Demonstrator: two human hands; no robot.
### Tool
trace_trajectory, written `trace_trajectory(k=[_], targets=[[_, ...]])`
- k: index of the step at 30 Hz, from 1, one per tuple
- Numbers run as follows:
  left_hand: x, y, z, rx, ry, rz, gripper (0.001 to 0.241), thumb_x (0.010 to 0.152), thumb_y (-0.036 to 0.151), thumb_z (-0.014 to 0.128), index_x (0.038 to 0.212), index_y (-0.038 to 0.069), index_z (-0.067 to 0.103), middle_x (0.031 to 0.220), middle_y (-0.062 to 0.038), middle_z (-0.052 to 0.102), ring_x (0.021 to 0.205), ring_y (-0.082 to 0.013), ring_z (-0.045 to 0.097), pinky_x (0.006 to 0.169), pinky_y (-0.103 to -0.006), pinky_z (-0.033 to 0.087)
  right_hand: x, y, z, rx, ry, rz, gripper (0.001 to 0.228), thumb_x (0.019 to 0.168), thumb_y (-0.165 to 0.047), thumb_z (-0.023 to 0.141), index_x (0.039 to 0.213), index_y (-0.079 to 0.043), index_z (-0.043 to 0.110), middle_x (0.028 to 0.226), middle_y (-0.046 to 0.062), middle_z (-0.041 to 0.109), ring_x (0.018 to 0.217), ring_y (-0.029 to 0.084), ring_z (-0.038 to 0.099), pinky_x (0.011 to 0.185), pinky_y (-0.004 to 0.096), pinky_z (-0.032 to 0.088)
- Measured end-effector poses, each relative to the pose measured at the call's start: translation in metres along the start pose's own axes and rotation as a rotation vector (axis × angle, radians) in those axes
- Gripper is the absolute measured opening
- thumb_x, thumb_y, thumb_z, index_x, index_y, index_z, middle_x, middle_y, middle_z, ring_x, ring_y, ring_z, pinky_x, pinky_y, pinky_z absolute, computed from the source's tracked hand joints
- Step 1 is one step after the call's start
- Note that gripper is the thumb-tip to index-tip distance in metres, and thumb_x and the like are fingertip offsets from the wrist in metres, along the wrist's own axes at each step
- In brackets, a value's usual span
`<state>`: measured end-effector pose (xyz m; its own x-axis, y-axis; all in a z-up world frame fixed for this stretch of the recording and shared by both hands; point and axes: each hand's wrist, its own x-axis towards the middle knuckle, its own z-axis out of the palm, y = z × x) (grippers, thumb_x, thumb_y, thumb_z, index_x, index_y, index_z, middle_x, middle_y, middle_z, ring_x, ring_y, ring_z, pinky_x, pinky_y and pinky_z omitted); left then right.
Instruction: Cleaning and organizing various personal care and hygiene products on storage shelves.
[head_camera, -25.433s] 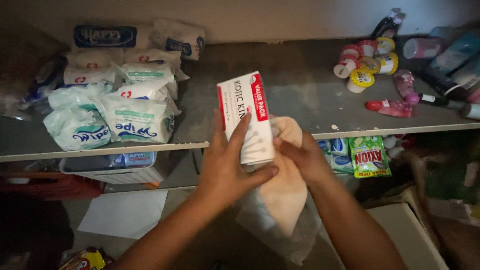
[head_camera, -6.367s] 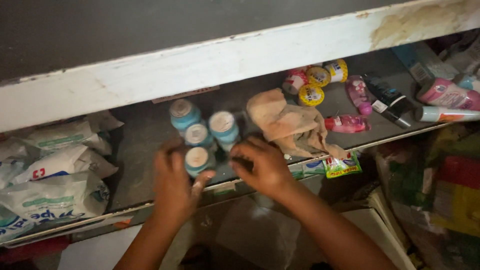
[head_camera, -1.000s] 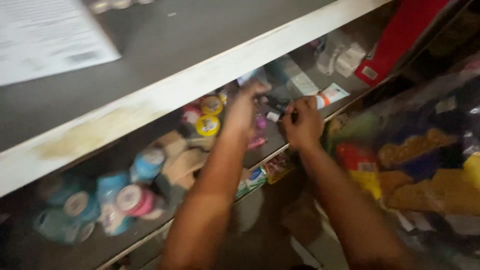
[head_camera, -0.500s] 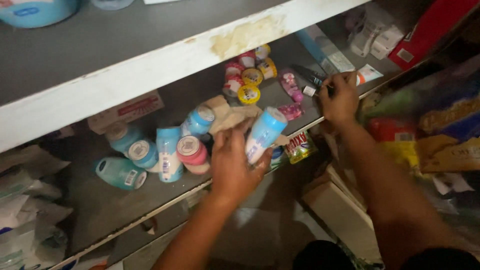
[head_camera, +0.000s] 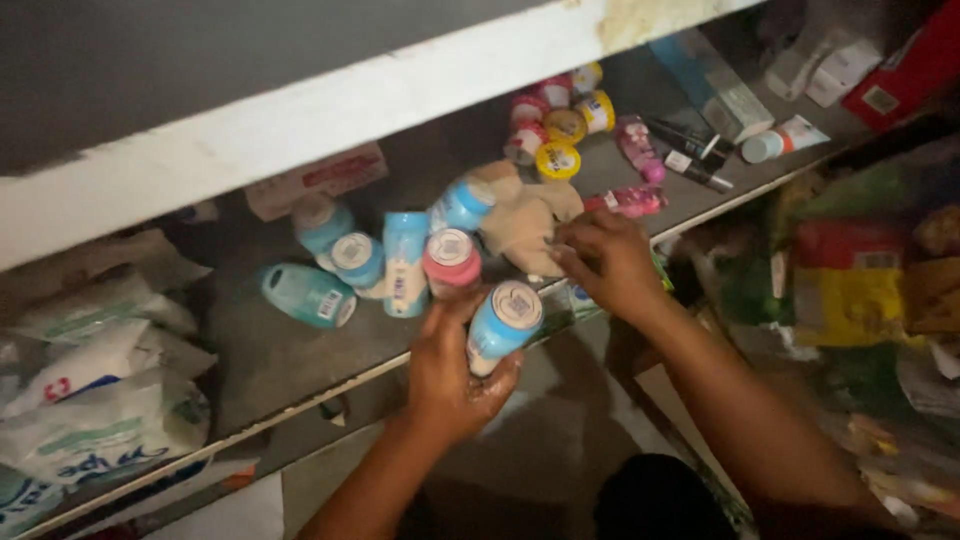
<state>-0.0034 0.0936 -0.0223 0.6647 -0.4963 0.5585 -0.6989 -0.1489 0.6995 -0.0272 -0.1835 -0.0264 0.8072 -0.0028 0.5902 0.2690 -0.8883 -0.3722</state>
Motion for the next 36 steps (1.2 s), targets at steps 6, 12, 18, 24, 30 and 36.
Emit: trace_trajectory(k=[6,12,18,24,30,36], targets=[[-0.017,-0.01,-0.017,-0.032,0.024,-0.055,0.068,0.08,0.023,0.08,0.137,0.0,0.051,0.122,-0.025,0.065,0.108,-0.0418,0.066,0.095,-0.0495,0.054,0.024,-0.018,0.005,-0.018,0.007,0.278,0.018,0.094,-0.028,0.077,0.107,-0.015,0.073,0.107,0.01,0.068,0.097,0.027,0.068,0.084,0.042,0.055],[-0.014,0.011,-0.023,-0.296,-0.036,-0.266,0.065,0.091,0.024,0.073,0.144,0.001,0.042,0.118,-0.017,0.069,0.103,-0.0268,0.071,0.09,-0.0403,0.056,0.039,-0.034,0.016,0.21,-0.058,0.081,0.058,0.082,-0.019,0.078,0.137,-0.007,0.064,0.128,0.023,0.059,0.105,0.034,0.066,0.077,0.037,0.06],[-0.009,0.015,-0.002,-0.685,-0.03,-0.454,0.071,0.088,0.019,0.074,0.147,0.008,0.036,0.114,-0.011,0.065,0.097,-0.0175,0.065,0.085,-0.0352,0.056,0.042,-0.026,-0.046,0.473,0.325,0.215,0.029,0.09,-0.007,0.072,0.118,-0.002,0.07,0.114,0.016,0.075,0.104,0.026,0.072,0.095,0.038,0.06],[0.009,0.066,0.013,-0.286,-0.129,-0.301,0.058,0.073,0.009,0.082,0.126,0.007,0.059,0.111,-0.012,0.073,0.1,-0.0209,0.071,0.091,-0.0351,0.056,0.008,-0.146,-0.084,0.304,0.182,-0.211,0.052,0.079,-0.019,0.082,0.117,0.007,0.057,0.119,0.019,0.064,0.117,0.029,0.059,0.103,0.046,0.046],[-0.03,0.097,0.033,-0.005,-0.039,-0.227,0.072,0.062,0.013,0.087,0.129,0.008,0.061,0.119,-0.019,0.069,0.115,-0.0386,0.066,0.094,-0.0463,0.052,-0.043,-0.13,-0.041,0.643,-0.036,0.352,0.025,0.101,-0.025,0.075,0.108,-0.002,0.071,0.1,0.014,0.067,0.089,0.019,0.062,0.087,0.034,0.054],[-0.048,0.123,0.03,-0.02,-0.242,-0.109,0.081,0.063,0.023,0.091,0.135,0.007,0.059,0.125,-0.022,0.069,0.117,-0.0399,0.065,0.099,-0.0474,0.051,-0.044,-0.09,-0.05,0.896,-0.18,0.783,0.04,0.094,-0.029,0.068,0.123,-0.001,0.07,0.113,0.009,0.074,0.099,0.017,0.069,0.087,0.032,0.055]])
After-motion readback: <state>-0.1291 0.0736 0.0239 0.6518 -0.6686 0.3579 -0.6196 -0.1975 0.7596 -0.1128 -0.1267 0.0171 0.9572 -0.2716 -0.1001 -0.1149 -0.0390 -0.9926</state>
